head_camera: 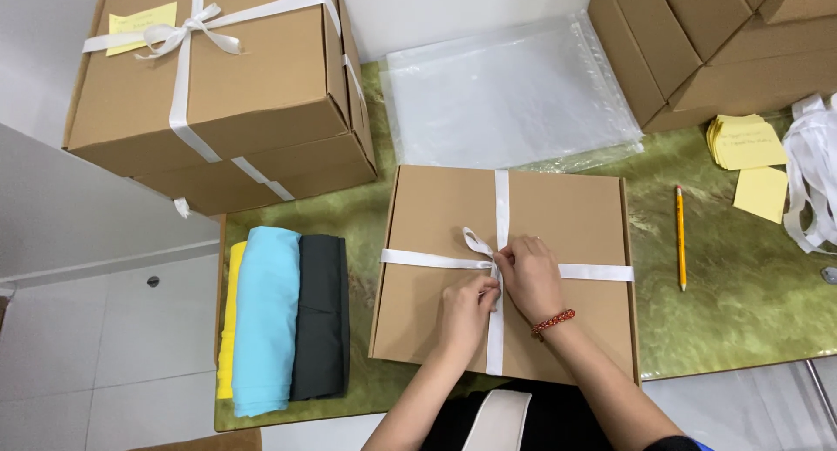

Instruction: Tying a ribbon on a box, writing a note, and packing a garment into a new box.

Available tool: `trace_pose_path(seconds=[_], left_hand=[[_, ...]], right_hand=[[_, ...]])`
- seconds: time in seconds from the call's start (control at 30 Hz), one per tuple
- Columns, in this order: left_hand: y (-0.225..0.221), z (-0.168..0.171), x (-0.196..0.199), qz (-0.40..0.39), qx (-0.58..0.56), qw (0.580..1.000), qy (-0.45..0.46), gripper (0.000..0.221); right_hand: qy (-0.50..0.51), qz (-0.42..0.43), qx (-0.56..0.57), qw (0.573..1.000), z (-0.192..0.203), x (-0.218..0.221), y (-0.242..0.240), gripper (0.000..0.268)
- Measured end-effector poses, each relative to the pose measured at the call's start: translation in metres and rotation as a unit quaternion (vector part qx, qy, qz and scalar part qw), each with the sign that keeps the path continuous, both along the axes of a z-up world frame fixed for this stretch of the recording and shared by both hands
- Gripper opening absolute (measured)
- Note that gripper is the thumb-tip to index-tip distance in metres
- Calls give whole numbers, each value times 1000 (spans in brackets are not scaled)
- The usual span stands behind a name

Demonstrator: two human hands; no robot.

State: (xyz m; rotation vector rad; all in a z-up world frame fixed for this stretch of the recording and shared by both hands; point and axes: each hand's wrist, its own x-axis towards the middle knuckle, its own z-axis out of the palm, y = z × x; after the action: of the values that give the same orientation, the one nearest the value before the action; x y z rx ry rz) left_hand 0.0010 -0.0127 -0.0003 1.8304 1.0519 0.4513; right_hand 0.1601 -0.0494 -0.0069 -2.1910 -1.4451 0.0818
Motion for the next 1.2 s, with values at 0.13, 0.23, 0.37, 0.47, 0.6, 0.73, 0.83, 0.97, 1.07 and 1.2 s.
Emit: trace_pose_path(seconds=[0.13,0.23,0.37,0.47,0.6,0.73,0.83,0.97,1.07,1.2], left_hand=[[-5,12,4,-41,54,998,4,14],[-6,14,3,-45,91,995,0,12],[-2,8,2,-61,116,991,-23,12],[-3,12,2,-71,133,988,-24,12],[-5,6,2,-111,219,969,33,16],[-1,34,-4,-122,243,962,29,24],[9,64,-12,-144,208,967,15,34],[22,117,-20,-91,28,990,100,54],[33,88,-17,-57,158,977,135,36],[37,47,9,-72,345,934,56,12]], right_hand=[[19,20,-8,1000,9,6,-1,12],[86,55,-29,994,36,7,-2,12],[29,98,-59,993,42,11,3,13],[25,61,-72,995,23,10,4,11],[25,-16,-67,997,11,2,3,15],[41,-24,-41,998,15,-1,2,17],[99,4,21,995,15,2,-5,15],[134,-56,90,985,20,12,-31,21],[119,-72,69,988,29,13,-45,20],[85,-53,16,995,24,15,-51,21]])
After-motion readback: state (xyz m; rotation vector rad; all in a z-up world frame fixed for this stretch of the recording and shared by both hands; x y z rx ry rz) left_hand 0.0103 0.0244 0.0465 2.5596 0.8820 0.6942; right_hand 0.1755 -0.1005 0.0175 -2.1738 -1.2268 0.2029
